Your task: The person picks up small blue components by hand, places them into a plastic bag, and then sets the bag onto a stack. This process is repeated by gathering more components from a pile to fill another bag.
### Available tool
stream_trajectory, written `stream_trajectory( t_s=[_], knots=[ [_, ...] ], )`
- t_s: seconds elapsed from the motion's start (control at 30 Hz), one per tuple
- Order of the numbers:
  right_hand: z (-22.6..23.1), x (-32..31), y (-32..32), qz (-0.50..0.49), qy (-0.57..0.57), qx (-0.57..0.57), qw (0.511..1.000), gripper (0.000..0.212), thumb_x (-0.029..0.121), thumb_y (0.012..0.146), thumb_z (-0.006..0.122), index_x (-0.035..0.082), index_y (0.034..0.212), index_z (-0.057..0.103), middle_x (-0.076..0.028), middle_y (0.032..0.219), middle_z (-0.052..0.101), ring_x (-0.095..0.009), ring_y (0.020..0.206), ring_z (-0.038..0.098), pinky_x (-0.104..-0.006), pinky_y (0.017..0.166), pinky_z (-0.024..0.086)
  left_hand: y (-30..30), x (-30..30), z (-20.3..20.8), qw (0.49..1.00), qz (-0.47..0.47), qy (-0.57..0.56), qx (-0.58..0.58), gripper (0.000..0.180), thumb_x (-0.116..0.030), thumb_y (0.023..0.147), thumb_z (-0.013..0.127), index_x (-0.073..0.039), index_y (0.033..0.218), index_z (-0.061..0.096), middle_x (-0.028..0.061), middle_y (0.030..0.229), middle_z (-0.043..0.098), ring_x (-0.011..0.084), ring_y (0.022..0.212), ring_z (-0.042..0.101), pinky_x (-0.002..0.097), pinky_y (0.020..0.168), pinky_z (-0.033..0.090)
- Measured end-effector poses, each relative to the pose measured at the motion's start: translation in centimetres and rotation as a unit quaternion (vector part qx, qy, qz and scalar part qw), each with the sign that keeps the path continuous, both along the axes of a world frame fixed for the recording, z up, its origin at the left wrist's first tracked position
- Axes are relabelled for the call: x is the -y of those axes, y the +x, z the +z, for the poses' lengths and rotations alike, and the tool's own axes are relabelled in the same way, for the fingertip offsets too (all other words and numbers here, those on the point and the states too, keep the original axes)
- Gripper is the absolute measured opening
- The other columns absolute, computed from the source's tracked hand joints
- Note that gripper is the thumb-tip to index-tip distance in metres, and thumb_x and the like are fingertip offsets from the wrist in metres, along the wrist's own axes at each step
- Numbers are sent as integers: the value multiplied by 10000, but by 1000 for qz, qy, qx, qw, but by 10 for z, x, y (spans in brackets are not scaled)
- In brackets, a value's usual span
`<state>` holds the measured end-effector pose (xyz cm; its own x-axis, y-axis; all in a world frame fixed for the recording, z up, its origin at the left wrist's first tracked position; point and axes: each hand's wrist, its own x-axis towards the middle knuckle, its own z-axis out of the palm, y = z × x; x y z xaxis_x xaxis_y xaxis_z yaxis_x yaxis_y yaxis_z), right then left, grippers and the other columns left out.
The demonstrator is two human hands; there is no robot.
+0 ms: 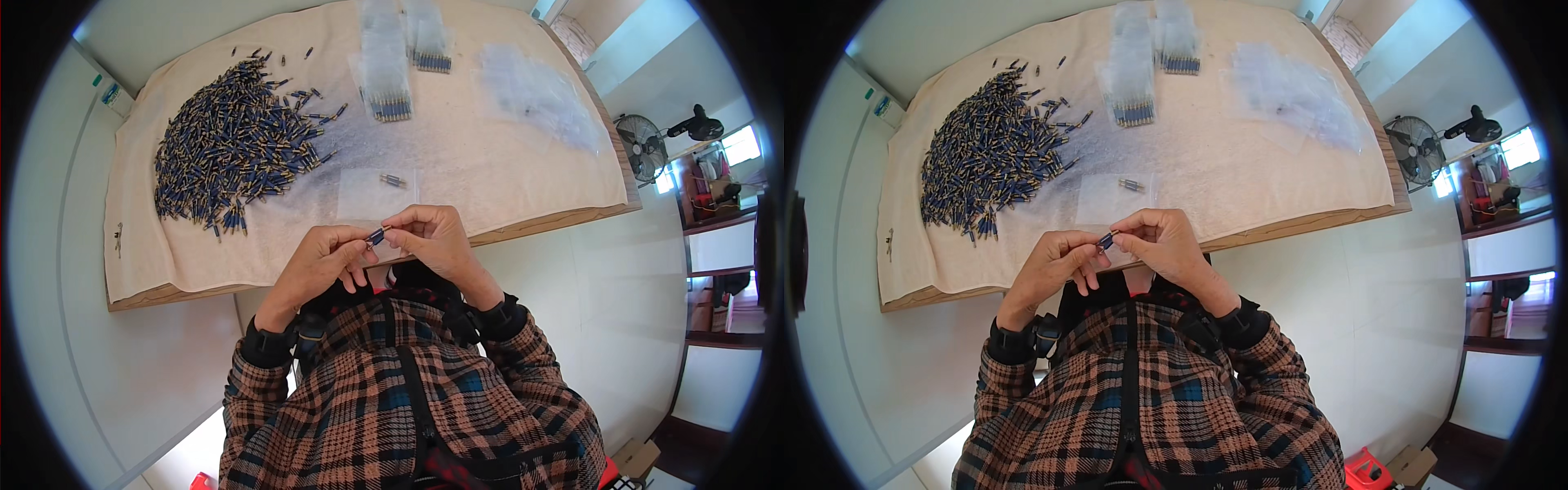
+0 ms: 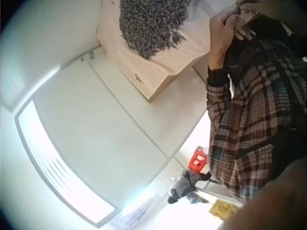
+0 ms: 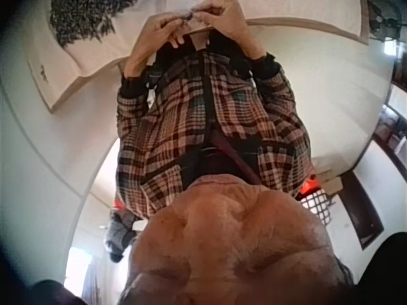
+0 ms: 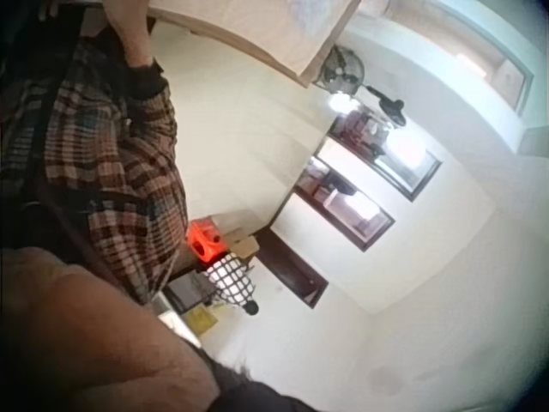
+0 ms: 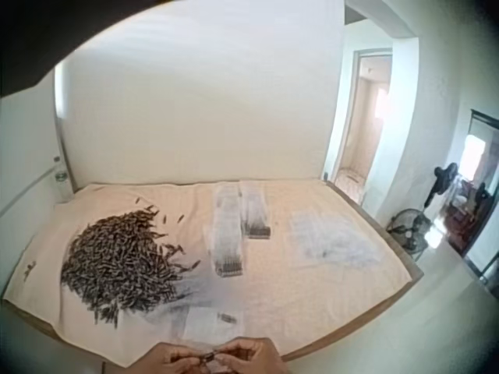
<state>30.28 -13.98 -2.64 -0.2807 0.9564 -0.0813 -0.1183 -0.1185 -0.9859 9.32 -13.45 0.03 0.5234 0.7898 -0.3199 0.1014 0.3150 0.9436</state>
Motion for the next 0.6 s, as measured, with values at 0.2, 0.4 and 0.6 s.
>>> stream_trajectory(
  t_s=[0.2,0.4,0.6],
  knots=[
    [-8,15,1,-13,-19,-33,999,132,11,839,671,-37,962,668,-60,825,670,-77,713,624,-186,588,505,1,5,-10,999,0,23,-32,176,-117,923,582,29,992,653,43,750,635,61,538,561,173,420,436],
    [-3,25,11,-5,-17,-50,999,115,-15,834,660,-43,945,671,-94,828,667,-93,721,629,-190,574,500,13,8,2,997,-4,46,-60,124,-84,902,601,17,946,659,20,711,609,51,541,532,175,430,409],
    [5,17,38,-132,34,-2,991,113,-5,836,654,-51,939,669,-94,807,670,-90,698,629,-194,543,488,22,-5,-9,862,66,469,-182,218,21,799,646,-5,1013,614,74,865,568,144,682,522,245,590,432]
  ],
)
